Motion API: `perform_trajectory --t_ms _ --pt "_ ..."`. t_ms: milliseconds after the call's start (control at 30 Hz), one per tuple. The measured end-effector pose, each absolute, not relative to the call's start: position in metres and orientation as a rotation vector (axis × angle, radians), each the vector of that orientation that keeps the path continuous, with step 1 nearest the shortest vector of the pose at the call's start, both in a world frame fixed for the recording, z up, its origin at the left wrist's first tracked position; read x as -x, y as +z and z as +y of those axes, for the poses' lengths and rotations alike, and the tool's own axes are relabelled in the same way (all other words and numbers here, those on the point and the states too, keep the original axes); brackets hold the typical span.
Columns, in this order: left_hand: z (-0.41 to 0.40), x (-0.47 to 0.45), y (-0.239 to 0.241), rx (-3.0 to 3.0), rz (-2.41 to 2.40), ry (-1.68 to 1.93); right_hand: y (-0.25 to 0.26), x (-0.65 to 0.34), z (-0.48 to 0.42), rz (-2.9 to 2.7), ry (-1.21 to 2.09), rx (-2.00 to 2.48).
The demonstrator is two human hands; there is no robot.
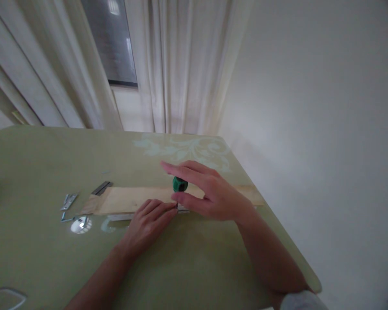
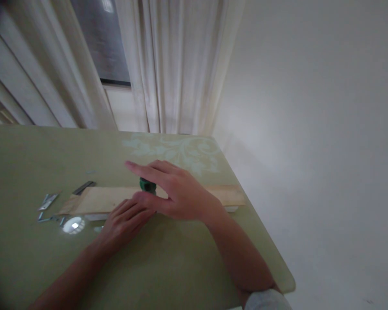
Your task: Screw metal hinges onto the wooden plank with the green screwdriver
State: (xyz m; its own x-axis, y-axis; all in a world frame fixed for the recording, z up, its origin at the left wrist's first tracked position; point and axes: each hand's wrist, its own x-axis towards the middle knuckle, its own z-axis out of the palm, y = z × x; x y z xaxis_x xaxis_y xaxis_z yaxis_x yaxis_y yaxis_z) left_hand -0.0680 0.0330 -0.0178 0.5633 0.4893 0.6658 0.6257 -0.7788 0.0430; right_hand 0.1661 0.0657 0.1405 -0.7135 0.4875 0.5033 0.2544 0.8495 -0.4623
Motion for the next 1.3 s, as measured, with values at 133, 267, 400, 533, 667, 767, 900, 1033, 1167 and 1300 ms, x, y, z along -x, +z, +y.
perform_trajectory --t_ms 133,267,400,533,667,767,900,1033,1167,1300 --pt "0.033 0.069 -0.017 2.596 -0.917 -0.988 0.138 -0.162 0.064 -2.407 0.491 0.519" --pt "0.034 0.068 -0.017 2.596 -0.911 -1.003 0.135 -0.159 0.064 -2.337 0.308 0.555" --pt "0.034 0.068 -0.019 2.632 -0.924 -0.987 0.142 -0.161 0.06 -2.401 0.564 0.439" --pt "0.034 0.068 -0.02 2.642 -0.92 -0.98 0.141 -0.163 0.063 -2.362 0.558 0.431" --pt "0.034 0.068 -0.019 2.63 -0.924 -0.984 0.138 -0.162 0.066 -2.331 0.51 0.462" --pt "0.034 0.068 -0.018 2.621 -0.917 -0.993 0.14 -0.163 0.063 -2.341 0.555 0.504" --pt "0.033 0.068 -0.017 2.631 -0.919 -0.978 0.141 -0.164 0.063 -2.336 0.599 0.507" --pt "0.033 0.067 -0.019 2.614 -0.957 -0.966 0.137 -0.164 0.07 -2.294 0.609 0.458" --pt "0.033 0.066 -0.018 2.582 -0.946 -0.972 0.137 -0.163 0.074 -2.251 0.581 0.485" --pt "0.032 0.065 -0.016 2.547 -0.943 -0.992 0.136 -0.157 0.069 -2.201 0.539 0.571"
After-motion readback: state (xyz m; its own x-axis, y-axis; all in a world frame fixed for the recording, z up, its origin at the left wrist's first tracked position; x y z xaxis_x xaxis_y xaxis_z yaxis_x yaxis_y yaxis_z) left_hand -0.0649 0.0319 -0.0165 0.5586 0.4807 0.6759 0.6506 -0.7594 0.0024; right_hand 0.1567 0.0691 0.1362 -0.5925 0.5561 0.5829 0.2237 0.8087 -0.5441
